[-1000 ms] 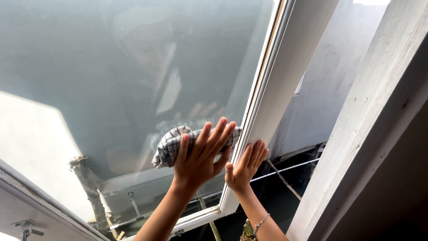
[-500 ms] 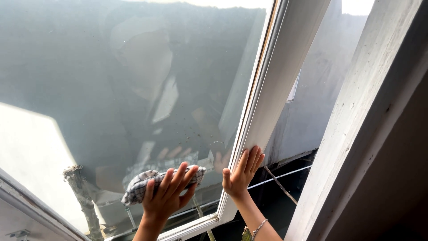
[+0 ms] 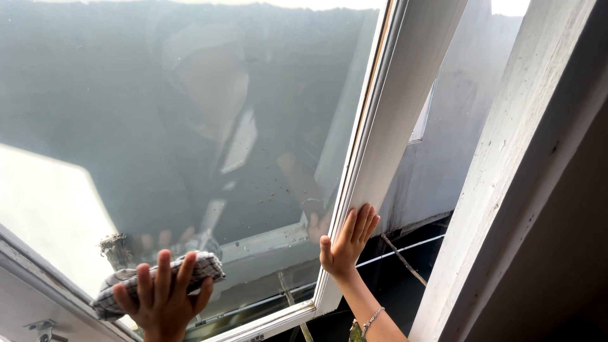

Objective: Cleaning a glass window pane using a checkered cloth.

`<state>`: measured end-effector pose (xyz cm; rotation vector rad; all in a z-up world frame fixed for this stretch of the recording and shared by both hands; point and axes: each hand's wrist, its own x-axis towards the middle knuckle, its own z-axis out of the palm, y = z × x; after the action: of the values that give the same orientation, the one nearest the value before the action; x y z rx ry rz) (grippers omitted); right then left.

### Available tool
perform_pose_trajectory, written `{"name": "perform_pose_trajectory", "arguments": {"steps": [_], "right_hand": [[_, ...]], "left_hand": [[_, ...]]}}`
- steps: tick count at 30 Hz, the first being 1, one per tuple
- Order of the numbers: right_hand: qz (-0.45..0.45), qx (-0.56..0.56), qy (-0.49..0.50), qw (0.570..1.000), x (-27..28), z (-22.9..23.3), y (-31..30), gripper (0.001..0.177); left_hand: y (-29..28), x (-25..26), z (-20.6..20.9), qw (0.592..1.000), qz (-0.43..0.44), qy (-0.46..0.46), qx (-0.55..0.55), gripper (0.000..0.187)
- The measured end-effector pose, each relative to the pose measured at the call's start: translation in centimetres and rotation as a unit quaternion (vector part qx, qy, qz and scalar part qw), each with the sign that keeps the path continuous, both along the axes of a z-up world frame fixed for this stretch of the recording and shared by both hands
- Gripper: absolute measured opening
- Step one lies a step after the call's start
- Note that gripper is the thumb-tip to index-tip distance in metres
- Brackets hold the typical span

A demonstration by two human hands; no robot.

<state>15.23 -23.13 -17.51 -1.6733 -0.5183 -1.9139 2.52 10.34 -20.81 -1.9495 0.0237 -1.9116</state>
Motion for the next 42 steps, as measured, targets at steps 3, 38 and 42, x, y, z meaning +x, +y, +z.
{"name": "perform_pose_trajectory", "arguments": {"steps": [3, 38, 42], "right_hand": [[0.001, 0.002, -0.004, 1.000, 0.1, 0.2, 0.0, 0.076], [0.003, 0.003, -0.005, 1.000, -0.2, 0.5, 0.1, 0.075], [0.005, 0.007, -0.008, 1.000, -0.1, 0.5, 0.1, 0.075]], "left_hand": [[1.0, -0.2, 0.4, 0.999, -0.003, -0.001, -0.032, 0.069], [-14.0, -3.0, 25.8, 0.998, -0.060, -0.009, 0.026, 0.057], [-16.5, -1.6, 26.4, 0.998, -0.051, 0.007, 0.048, 0.058]]}}
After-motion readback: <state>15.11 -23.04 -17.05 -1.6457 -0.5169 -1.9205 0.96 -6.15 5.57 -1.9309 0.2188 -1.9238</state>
